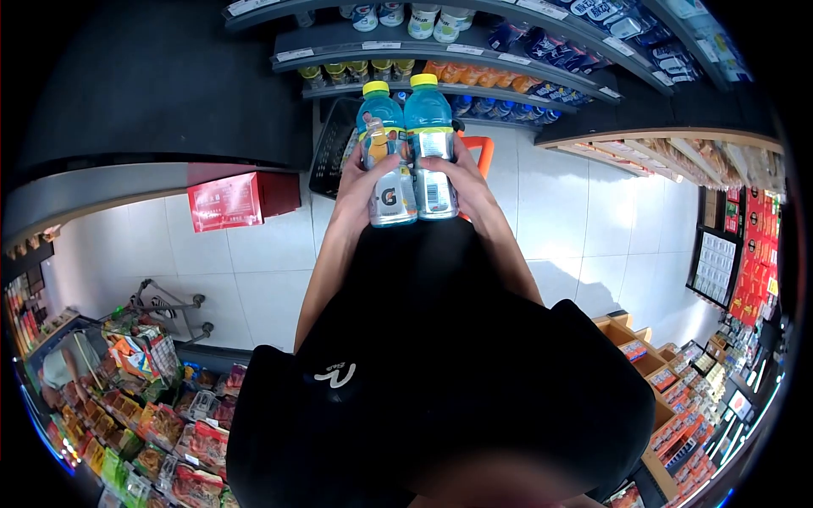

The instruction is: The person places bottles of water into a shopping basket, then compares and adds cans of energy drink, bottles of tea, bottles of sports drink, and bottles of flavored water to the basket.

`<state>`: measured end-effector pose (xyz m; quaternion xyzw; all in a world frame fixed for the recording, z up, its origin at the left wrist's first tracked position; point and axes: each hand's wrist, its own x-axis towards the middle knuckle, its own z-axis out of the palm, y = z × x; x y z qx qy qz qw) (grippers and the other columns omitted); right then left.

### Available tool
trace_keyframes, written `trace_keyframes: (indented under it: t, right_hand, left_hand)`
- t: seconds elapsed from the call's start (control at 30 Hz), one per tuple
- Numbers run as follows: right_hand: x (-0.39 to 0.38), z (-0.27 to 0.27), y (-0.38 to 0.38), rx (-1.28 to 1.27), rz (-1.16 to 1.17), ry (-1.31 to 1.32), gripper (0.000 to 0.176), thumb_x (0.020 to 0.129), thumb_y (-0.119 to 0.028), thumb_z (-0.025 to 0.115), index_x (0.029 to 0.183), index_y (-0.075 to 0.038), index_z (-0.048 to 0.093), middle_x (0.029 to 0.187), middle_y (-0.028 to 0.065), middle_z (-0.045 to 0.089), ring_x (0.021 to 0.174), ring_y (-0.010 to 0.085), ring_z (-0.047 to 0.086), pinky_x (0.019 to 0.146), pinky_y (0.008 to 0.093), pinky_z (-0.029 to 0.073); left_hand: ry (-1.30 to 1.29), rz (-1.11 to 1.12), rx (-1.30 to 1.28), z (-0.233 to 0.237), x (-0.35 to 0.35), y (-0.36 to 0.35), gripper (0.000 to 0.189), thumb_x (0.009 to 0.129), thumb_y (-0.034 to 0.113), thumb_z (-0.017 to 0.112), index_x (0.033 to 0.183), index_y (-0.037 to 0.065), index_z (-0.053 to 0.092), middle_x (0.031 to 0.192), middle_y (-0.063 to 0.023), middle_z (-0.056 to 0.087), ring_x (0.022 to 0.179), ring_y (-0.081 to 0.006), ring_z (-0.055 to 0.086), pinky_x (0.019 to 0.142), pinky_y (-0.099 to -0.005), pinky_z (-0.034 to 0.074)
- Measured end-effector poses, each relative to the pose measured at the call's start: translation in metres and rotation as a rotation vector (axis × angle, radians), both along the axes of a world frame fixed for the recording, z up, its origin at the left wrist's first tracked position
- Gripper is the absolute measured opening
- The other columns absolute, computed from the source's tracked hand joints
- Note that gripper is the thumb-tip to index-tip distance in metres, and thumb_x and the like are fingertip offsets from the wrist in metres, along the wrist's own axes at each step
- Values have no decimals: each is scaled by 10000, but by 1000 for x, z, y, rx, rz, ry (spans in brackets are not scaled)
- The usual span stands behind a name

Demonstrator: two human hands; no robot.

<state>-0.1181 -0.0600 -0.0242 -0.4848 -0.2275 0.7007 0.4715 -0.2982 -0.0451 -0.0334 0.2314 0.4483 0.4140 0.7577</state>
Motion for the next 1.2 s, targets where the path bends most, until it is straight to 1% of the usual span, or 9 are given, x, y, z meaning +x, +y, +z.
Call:
trace_keyframes:
  t: [0.13,0.2,0.23,0.47,0.5,0.67,0.73,1.03,1.2]
  right_hand:
    - [-1,-3,0,-15,18,-27,662,762,-18,708,1329,-41,365,1153,141,570,1062,244,594,853,370,526]
    - [-2,-3,-3,-9,11,8,667,759,-19,712,1330,-40,367,1164,143,566,1069,245,590,857,368,525]
    - [-2,-5,-3,-8,10,8,667,759,-19,712,1330,-40,367,1164,143,566,1069,245,590,857,368,525]
    - [-4,5,-3,75,15,-31,655,767,-5,705,1318,-43,353,1070,140,607,886,228,661,758,367,565]
    - [-5,4,-2,91,3,-39,650,769,-1,702,1314,-44,351,1051,139,614,851,226,669,736,368,573]
    - [-3,9,-3,-23,-22,86,614,772,11,693,1288,-38,364,1052,143,614,860,237,669,752,366,569]
    - [-2,9,-2,54,-7,-1,615,772,9,692,1290,-33,362,1051,144,615,867,241,668,761,362,565]
    - [-1,2,-5,98,38,-27,662,751,-41,730,1296,-22,356,1116,145,592,1028,226,617,845,360,527]
    - [-3,4,-4,94,51,-18,654,753,-41,729,1290,-18,356,1115,143,595,1008,227,627,826,364,539]
  left_hand:
    - [-33,55,-124,-3,-2,3,563,816,179,703,1287,30,433,1119,-146,598,945,-237,642,804,-358,543]
    - [-238,-60,-277,-4,-14,3,596,840,309,661,1308,22,430,1110,-164,611,968,-263,633,828,-390,526]
    - [-183,-112,-243,-10,-17,4,613,852,372,616,1315,18,426,1094,-178,618,950,-279,638,818,-400,524]
    - [-30,73,-121,-25,-6,-4,566,864,333,611,1307,39,419,1072,-166,631,936,-255,643,820,-406,528]
    - [-55,30,-102,-15,-8,-3,671,821,229,687,1347,29,322,1151,-142,575,1041,-260,603,870,-393,515]
    - [-131,-6,-126,-16,-6,-3,613,825,176,701,1326,50,371,1145,-130,580,1028,-234,609,861,-391,516]
    - [-78,122,-95,-15,-1,-5,481,877,193,641,1279,57,415,1089,-167,618,943,-263,654,822,-416,551]
    - [-153,119,31,6,-5,-4,507,887,218,635,1291,45,381,1115,-170,612,944,-274,655,819,-413,550]
    - [-119,78,101,8,-6,-5,512,896,208,621,1320,69,368,1117,-168,611,946,-266,653,804,-401,550]
